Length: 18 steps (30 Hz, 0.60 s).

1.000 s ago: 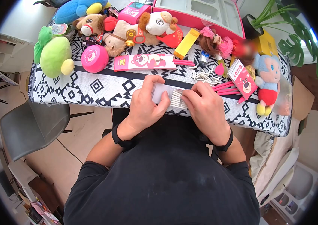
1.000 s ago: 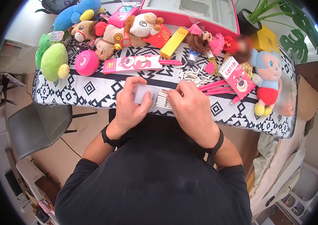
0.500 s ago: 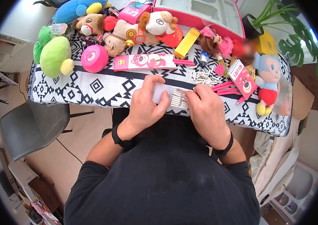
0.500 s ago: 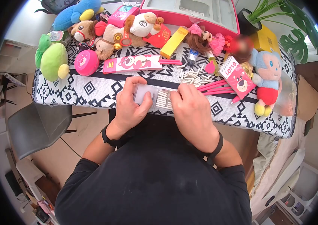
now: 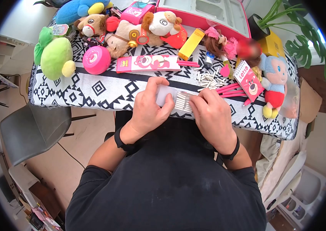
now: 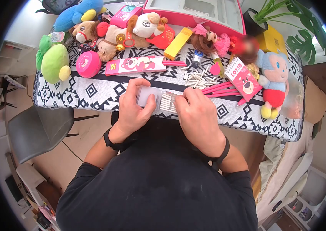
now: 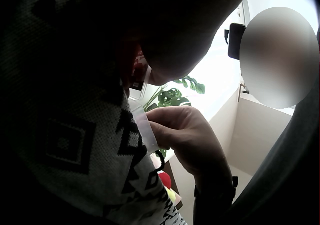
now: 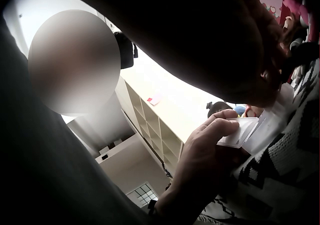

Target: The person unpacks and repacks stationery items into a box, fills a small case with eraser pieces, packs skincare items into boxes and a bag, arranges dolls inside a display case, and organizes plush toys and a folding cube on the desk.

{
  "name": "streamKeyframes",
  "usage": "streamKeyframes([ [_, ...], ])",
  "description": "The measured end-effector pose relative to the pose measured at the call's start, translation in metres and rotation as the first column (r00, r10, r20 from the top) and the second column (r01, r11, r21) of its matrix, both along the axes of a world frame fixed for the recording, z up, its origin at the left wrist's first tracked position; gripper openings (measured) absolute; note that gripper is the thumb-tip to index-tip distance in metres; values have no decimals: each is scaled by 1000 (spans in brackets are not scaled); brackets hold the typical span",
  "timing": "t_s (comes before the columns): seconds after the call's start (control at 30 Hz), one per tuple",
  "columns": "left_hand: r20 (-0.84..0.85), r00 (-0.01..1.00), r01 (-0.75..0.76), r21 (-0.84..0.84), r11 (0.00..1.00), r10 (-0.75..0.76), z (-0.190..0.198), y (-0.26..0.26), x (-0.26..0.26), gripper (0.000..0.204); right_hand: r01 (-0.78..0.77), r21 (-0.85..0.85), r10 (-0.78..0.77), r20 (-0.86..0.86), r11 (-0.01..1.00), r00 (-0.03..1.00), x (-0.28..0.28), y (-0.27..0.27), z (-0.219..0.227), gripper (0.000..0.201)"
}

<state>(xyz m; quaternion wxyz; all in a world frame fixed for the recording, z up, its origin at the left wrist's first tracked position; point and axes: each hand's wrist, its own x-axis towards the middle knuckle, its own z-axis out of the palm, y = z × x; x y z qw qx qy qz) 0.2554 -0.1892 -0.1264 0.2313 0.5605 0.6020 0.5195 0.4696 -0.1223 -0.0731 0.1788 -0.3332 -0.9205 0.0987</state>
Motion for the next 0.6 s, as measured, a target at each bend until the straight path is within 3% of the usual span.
streamKeyframes([
  [0.2,-3,1000,-3,23,1000,3,-2,0,0,34,4,7,-4,-97,1000,995,-3,0,5,8],
  [0.27,4,1000,-6,30,1000,6,-2,-1,0,34,45,30,-38,-204,999,978,-3,1,8,12],
  [0.6,28,999,-23,-28,999,24,1,-3,1,35,231,43,-224,-130,972,966,22,43,-5,17],
])
